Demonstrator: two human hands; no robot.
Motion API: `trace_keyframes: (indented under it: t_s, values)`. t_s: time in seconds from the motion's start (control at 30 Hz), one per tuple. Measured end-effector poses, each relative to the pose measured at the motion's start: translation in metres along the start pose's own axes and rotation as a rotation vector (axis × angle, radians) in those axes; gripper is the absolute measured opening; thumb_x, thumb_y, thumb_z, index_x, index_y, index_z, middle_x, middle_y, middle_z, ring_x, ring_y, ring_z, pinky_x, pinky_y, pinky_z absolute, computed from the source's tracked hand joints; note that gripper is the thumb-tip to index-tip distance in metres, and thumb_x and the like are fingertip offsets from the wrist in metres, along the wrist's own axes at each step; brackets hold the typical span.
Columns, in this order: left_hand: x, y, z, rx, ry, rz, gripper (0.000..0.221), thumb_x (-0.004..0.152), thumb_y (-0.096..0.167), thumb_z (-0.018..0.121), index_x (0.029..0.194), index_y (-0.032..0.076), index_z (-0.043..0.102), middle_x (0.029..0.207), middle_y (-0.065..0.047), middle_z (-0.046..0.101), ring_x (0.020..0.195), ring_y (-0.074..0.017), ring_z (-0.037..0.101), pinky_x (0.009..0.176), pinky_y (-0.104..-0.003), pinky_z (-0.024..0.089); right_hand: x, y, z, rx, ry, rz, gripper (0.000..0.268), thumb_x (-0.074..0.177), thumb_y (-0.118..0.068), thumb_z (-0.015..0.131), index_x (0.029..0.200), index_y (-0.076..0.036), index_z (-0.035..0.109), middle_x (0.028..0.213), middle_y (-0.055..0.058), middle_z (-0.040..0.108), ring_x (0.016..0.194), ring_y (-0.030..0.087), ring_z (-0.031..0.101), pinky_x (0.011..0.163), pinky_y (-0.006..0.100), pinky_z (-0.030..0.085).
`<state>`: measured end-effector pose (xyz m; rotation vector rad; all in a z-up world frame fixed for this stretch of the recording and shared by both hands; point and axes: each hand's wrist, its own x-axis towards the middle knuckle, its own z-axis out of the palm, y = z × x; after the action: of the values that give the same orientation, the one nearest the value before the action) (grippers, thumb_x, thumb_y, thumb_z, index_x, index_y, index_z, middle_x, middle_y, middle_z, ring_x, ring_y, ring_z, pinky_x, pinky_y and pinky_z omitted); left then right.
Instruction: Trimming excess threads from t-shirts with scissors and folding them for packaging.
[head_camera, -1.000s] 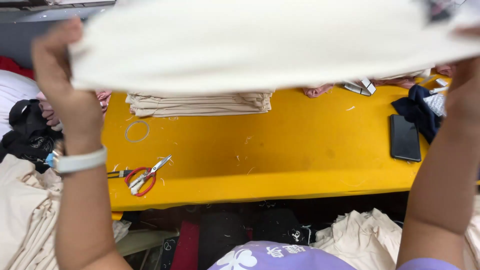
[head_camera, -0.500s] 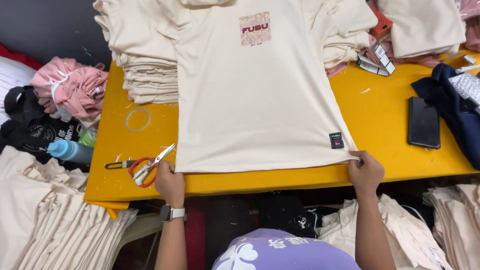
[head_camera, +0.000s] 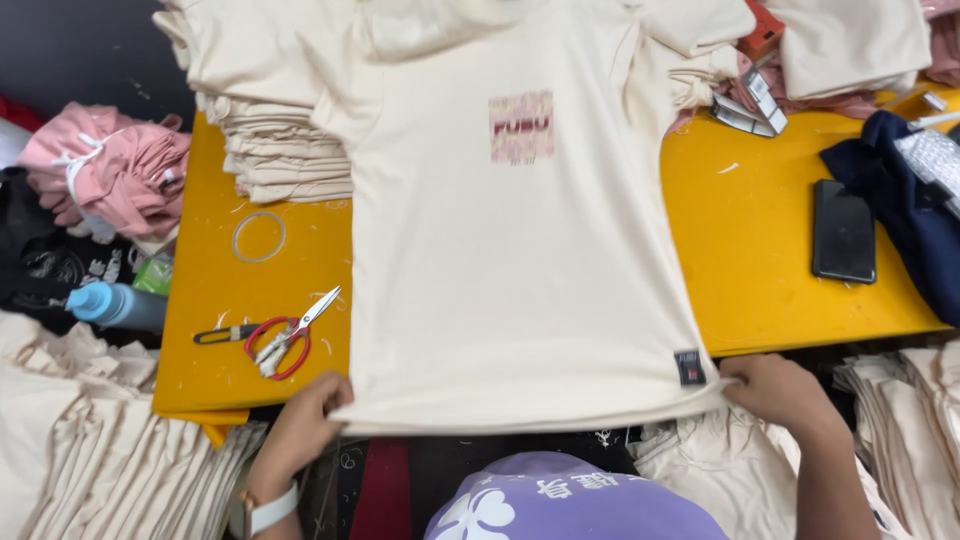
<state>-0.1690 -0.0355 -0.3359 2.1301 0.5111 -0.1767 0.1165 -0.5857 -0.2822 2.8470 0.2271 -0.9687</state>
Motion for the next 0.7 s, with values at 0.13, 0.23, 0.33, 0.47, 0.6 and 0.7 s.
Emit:
trace_keyframes:
  t_s: [0.13,0.23,0.33,0.47,0.6,0.7]
  values:
    - [-0.013,-0.012,0.007,0.345,-0.409,-0.172,0.022,0.061,0.010,0.075,0.073,0.023,0.062,0.075,0.007,0.072,0.074,-0.0088,0.065,0.070,-0.024,0.046,0.031,0.040,0.047,0.055,-0.331,-0.427,0.014,0.064,-0.022,0.064,0.073,-0.023,0.075,0.066,-0.008,0.076,0.064,0.007,0.071,0.065,0.027,0.049]
    - [-0.003,0.013,0.008,0.326,-0.600,-0.278,0.027,0.071,0.027,0.095,0.082,0.022,0.070,0.075,0.010,0.066,0.069,-0.0052,0.059,0.067,-0.020,0.046,0.062,0.081,0.026,0.711,-0.091,-0.348,0.040,0.086,-0.022,0.076,0.126,-0.013,0.077,0.122,0.003,0.084,0.111,0.014,0.078,0.106,0.030,0.055]
    - [0.024,0.010,0.017,0.299,-0.301,-0.194,0.048,0.068,0.030,0.089,0.114,0.031,0.077,0.090,0.008,0.078,0.079,-0.0066,0.070,0.080,-0.019,0.054,0.142,0.115,0.006,0.382,1.188,-0.455,0.072,0.095,-0.041,0.072,0.146,0.005,0.050,0.145,0.030,0.053,0.138,0.047,0.046,0.113,0.055,0.033]
    - [0.062,0.005,0.042,-0.072,0.145,0.034,0.021,0.090,0.021,0.071,0.108,0.009,0.073,0.087,-0.007,0.069,0.078,-0.0157,0.065,0.075,-0.028,0.054,0.177,0.109,-0.003,0.330,1.351,0.137,0.095,0.098,-0.073,0.069,0.160,-0.010,0.034,0.166,0.018,0.017,0.139,0.054,0.034,0.101,0.075,0.036]
    - [0.073,-0.012,0.060,-0.008,0.486,0.190,0.021,0.099,0.021,0.066,0.111,0.005,0.070,0.102,-0.008,0.067,0.089,-0.0201,0.064,0.078,-0.032,0.050,0.179,0.101,-0.009,0.320,1.142,0.310,0.085,0.098,-0.074,0.061,0.158,-0.018,0.038,0.167,0.013,0.011,0.145,0.045,0.023,0.103,0.070,0.033]
    - [0.072,-0.010,0.068,-0.001,0.573,0.223,0.015,0.099,0.018,0.068,0.109,0.006,0.070,0.101,-0.005,0.067,0.087,-0.0176,0.062,0.076,-0.031,0.049,0.173,0.098,-0.015,0.411,1.002,0.322,0.078,0.097,-0.073,0.055,0.156,-0.021,0.049,0.167,0.010,0.011,0.146,0.044,0.014,0.105,0.073,0.026]
